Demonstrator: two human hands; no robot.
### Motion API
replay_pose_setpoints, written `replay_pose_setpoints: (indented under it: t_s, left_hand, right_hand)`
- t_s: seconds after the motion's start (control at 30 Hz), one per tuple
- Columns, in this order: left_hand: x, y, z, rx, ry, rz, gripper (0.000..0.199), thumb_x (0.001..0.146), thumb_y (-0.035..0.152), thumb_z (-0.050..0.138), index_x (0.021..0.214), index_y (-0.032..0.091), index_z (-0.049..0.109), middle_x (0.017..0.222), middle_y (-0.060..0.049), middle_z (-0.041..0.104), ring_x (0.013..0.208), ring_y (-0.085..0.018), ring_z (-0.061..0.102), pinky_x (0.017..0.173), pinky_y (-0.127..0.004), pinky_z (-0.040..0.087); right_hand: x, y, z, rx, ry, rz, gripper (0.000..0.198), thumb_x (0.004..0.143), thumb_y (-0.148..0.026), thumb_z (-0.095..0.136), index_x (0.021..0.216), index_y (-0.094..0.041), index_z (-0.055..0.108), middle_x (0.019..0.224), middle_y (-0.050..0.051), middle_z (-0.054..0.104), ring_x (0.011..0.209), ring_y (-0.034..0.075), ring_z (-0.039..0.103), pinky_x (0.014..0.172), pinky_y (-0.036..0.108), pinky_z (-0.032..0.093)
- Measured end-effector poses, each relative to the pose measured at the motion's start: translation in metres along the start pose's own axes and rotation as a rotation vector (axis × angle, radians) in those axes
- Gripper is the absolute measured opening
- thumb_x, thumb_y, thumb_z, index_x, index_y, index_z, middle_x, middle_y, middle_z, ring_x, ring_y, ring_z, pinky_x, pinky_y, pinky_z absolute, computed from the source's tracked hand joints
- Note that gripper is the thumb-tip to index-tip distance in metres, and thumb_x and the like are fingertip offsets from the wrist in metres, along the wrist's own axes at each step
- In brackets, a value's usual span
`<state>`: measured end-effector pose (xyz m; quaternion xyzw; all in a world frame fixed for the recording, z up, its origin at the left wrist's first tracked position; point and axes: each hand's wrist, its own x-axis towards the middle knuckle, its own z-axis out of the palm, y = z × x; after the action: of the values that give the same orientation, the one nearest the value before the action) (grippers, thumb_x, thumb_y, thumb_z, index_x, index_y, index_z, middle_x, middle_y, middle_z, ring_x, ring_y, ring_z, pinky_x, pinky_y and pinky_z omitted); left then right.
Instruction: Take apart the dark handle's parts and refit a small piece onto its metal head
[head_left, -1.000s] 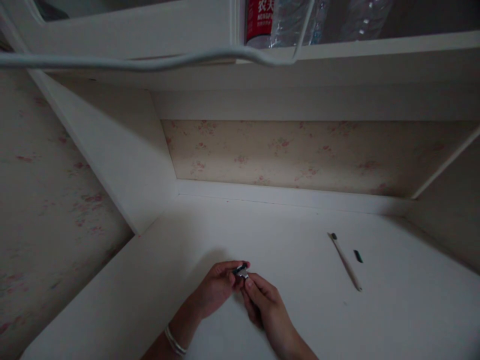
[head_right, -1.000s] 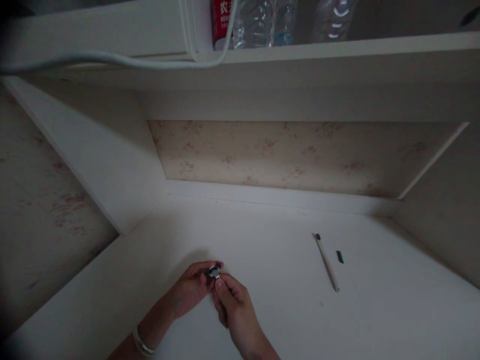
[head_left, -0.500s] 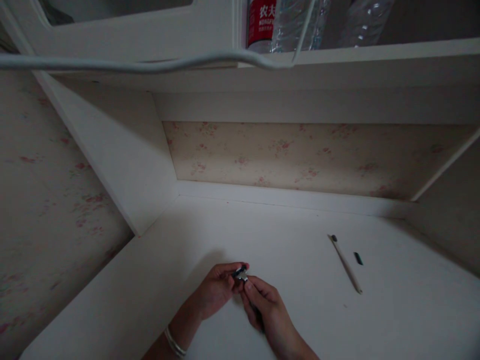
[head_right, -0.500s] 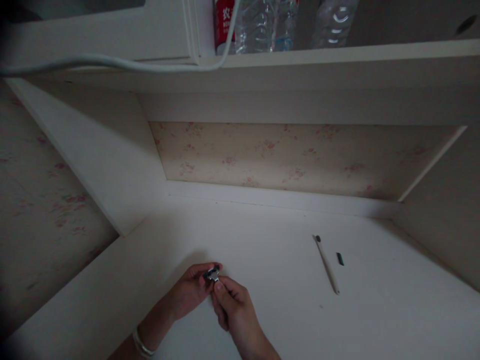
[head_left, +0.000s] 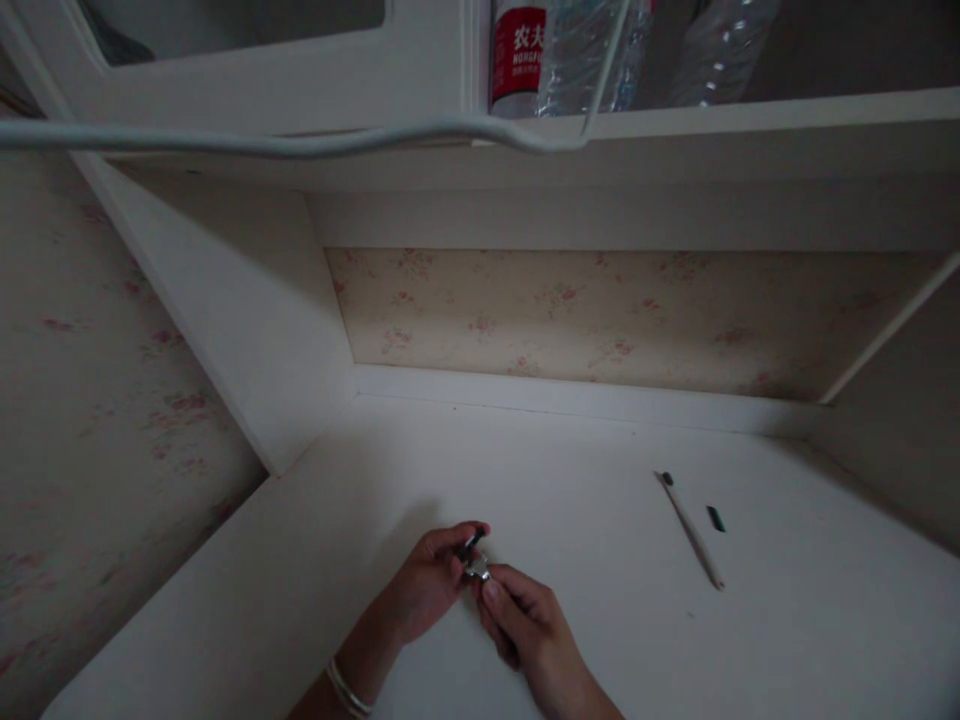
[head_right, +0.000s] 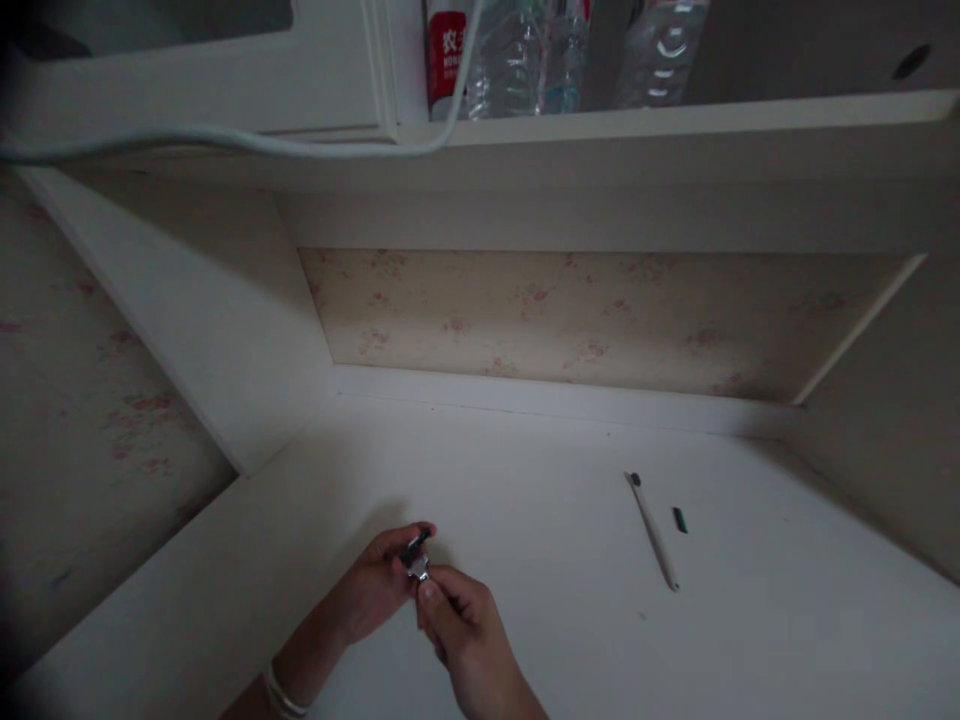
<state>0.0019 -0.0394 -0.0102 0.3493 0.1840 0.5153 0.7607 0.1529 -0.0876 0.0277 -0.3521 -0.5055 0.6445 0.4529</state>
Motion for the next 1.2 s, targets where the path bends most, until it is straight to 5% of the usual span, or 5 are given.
replay_pose_setpoints:
  t_s: [0.53, 1.03, 1.2]
  left_hand:
    - [0.003, 0.0, 0.004, 0.052, -0.088, 0.003, 0.031, 0.063, 0.029, 0.081, 0.094, 0.026, 0.074, 0.109, -0.006, 0.061, 0.08, -0.015, 0.054, 0.07, -0.028, 0.043]
    - [0.003, 0.004, -0.003, 0.203, -0.236, 0.003, 0.027, 0.074, 0.029, 0.073, 0.101, 0.027, 0.072, 0.101, -0.007, 0.061, 0.072, -0.01, 0.051, 0.068, -0.026, 0.038]
    - [0.003, 0.001, -0.005, 0.203, -0.191, 0.017, 0.027, 0.074, 0.028, 0.073, 0.101, 0.029, 0.072, 0.111, -0.008, 0.061, 0.074, -0.01, 0.052, 0.071, -0.027, 0.04]
  right_hand:
    - [0.001, -0.002, -0.004, -0.114, 0.066, -0.03, 0.041, 0.089, -0.054, 0.05, 0.077, -0.016, 0.057, 0.063, -0.002, 0.036, 0.051, 0.008, 0.025, 0.044, 0.023, 0.016]
    - [0.007, -0.003, -0.012, 0.143, -0.086, 0.146, 0.046, 0.08, -0.06, 0.058, 0.077, -0.015, 0.055, 0.051, -0.008, 0.035, 0.035, 0.004, 0.019, 0.03, 0.018, 0.012]
    - [0.007, 0.001, -0.012, 0.058, -0.107, 0.071, 0.047, 0.086, -0.061, 0.048, 0.075, -0.016, 0.053, 0.05, -0.007, 0.038, 0.032, 0.004, 0.02, 0.029, 0.019, 0.014]
